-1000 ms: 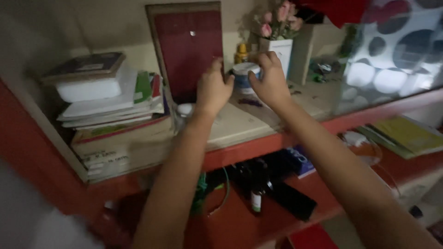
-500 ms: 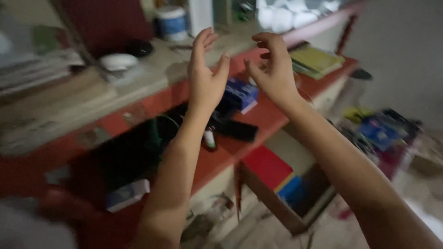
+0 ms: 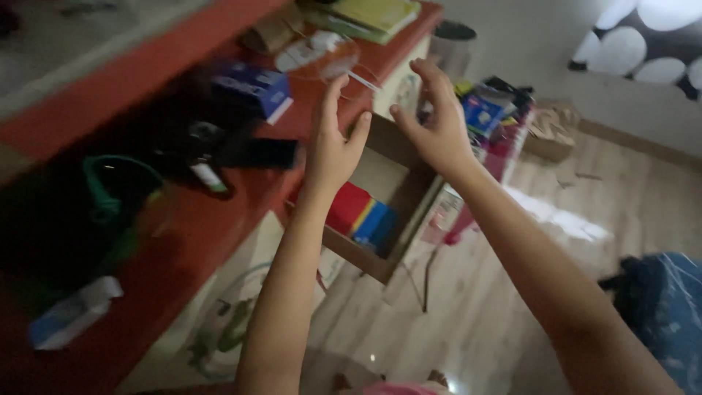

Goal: The person is picking up notebooks and stationary items from the floor and putting them away into a drawer and onto a shelf.

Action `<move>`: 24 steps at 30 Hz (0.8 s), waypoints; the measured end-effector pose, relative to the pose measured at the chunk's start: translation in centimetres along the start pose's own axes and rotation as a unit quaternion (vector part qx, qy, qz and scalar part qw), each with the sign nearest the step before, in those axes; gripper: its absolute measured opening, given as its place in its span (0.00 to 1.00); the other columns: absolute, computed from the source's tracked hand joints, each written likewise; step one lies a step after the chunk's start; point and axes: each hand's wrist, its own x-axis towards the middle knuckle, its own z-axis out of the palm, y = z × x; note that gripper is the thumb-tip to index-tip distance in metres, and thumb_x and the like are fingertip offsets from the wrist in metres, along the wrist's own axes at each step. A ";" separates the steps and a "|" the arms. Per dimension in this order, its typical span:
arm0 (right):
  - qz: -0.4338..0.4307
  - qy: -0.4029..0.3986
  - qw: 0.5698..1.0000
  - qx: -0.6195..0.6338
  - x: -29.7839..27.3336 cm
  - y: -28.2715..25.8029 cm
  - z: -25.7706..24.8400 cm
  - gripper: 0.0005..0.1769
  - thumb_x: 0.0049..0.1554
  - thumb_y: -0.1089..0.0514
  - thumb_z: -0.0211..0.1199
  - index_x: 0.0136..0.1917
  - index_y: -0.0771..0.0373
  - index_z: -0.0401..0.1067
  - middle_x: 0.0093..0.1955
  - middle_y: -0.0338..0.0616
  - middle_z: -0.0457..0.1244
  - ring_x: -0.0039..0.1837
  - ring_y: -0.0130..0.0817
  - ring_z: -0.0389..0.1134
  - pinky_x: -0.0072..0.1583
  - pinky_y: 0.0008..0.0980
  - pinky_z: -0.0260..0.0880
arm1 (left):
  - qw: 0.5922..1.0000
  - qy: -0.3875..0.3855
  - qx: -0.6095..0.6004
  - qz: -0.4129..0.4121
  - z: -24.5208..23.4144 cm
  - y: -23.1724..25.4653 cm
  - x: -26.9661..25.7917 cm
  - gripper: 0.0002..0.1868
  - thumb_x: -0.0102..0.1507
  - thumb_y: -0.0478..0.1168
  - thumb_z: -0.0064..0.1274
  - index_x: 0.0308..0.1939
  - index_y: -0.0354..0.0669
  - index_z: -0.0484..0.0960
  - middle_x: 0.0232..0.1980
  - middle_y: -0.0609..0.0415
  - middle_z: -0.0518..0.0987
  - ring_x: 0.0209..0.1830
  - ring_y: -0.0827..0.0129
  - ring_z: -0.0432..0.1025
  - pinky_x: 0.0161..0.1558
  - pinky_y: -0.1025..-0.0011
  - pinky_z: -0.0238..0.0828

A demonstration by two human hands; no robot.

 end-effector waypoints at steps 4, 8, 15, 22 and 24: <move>0.014 -0.002 1.000 -0.026 -3.8 3.5 -4.2 0.38 0.61 0.56 0.71 0.79 0.62 0.58 0.80 0.56 0.55 0.82 0.53 0.57 0.76 0.45 0.61 | 0.999 -0.025 -0.002 -0.023 6.2 2.0 -2.0 0.32 0.70 0.39 0.57 0.75 0.38 0.62 0.74 0.40 0.68 0.76 0.48 0.63 0.75 0.57 0.59; 0.066 -0.015 0.997 -0.032 -7.6 6.5 -11.4 0.44 0.59 0.54 0.72 0.80 0.63 0.55 0.82 0.60 0.50 0.83 0.54 0.52 0.77 0.44 0.57 | 0.998 -0.038 -0.022 -0.033 15.4 4.2 -3.4 0.32 0.69 0.40 0.59 0.73 0.38 0.64 0.73 0.40 0.69 0.75 0.48 0.64 0.75 0.57 0.59; 0.104 0.021 0.990 -0.090 -14.1 14.4 -25.3 0.42 0.60 0.54 0.71 0.81 0.63 0.56 0.83 0.59 0.51 0.84 0.54 0.52 0.79 0.45 0.55 | 0.983 -0.101 -0.116 -0.101 30.2 11.3 -4.4 0.32 0.67 0.38 0.59 0.73 0.39 0.65 0.73 0.41 0.69 0.74 0.50 0.65 0.71 0.59 0.63; 0.188 0.065 0.972 -0.127 -18.4 20.4 -36.1 0.42 0.59 0.54 0.71 0.79 0.65 0.56 0.82 0.59 0.52 0.82 0.53 0.54 0.75 0.44 0.60 | 0.971 -0.156 -0.163 -0.076 43.7 12.6 -5.9 0.32 0.66 0.36 0.59 0.73 0.39 0.64 0.70 0.43 0.71 0.69 0.53 0.68 0.69 0.59 0.65; 0.207 0.077 0.968 -0.123 -19.1 22.5 -37.7 0.42 0.59 0.53 0.71 0.79 0.65 0.56 0.82 0.59 0.52 0.82 0.52 0.55 0.74 0.43 0.62 | 0.966 -0.175 -0.173 -0.085 46.3 12.7 -5.6 0.32 0.66 0.36 0.58 0.73 0.39 0.63 0.70 0.44 0.71 0.69 0.53 0.68 0.68 0.59 0.65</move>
